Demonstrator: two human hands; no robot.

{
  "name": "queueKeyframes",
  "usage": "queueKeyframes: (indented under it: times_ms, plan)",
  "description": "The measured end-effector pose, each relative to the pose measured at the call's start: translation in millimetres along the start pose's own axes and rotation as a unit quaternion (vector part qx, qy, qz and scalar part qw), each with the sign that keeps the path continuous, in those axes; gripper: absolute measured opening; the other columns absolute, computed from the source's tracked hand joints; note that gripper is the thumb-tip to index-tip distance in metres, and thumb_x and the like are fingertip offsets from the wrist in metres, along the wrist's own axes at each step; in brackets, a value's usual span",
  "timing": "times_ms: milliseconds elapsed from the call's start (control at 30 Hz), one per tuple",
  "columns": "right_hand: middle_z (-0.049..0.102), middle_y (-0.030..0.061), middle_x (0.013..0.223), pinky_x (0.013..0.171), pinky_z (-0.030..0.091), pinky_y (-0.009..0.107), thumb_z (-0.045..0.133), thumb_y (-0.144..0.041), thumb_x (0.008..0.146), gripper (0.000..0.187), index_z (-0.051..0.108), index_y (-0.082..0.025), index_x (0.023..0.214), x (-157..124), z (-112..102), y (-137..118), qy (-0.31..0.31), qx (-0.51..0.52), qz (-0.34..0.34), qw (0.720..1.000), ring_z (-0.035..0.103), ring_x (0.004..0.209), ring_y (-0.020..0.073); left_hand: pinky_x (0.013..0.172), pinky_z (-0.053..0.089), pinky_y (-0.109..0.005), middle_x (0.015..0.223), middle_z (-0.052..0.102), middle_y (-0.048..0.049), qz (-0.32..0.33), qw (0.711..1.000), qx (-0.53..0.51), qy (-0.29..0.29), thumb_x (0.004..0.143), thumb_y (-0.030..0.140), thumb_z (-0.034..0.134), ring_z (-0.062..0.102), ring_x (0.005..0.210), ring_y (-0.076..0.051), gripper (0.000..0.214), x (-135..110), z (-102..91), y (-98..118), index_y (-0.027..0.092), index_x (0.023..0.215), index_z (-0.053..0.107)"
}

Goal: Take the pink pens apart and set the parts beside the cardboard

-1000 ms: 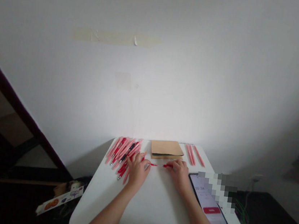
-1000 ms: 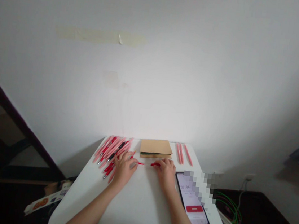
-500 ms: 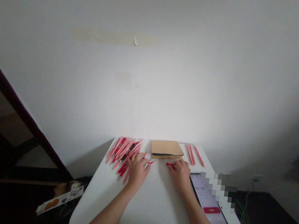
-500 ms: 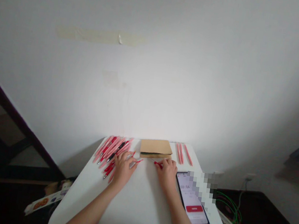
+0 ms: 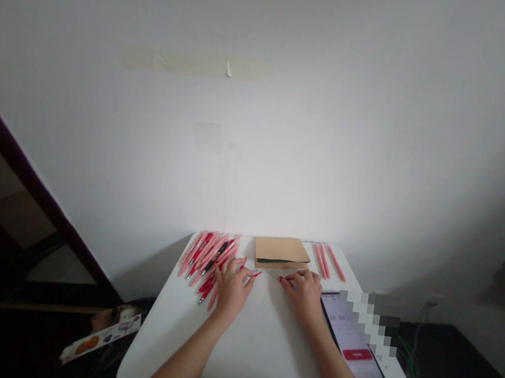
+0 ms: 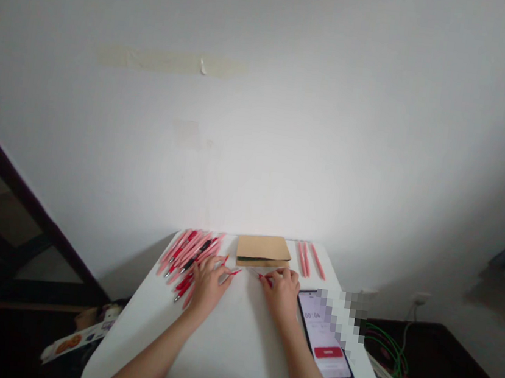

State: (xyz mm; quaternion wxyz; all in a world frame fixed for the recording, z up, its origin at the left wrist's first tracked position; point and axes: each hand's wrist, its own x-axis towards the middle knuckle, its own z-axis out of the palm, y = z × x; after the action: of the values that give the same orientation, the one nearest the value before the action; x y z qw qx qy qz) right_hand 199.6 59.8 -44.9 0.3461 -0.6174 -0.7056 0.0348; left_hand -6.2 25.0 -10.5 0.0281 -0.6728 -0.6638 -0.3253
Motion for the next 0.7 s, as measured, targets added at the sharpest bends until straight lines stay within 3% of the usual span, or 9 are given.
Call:
queueKeyframes:
  times_ms: [700]
  plan:
    - [0.062,0.0091,0.1,0.085,0.04,0.04,0.062,-0.036,0.086,0.016,0.075,-0.026,0.088,1.0,1.5,1.5,0.018,-0.001,-0.024,1.0,0.049,0.102,0.0291,0.109,0.024,-0.06,0.116,0.062,-0.0048,0.001,1.0,-0.003,0.001,0.079,0.022,0.069,0.048,0.12,-0.026,0.006,0.4,-0.7,-0.1,0.027,0.082,0.072]
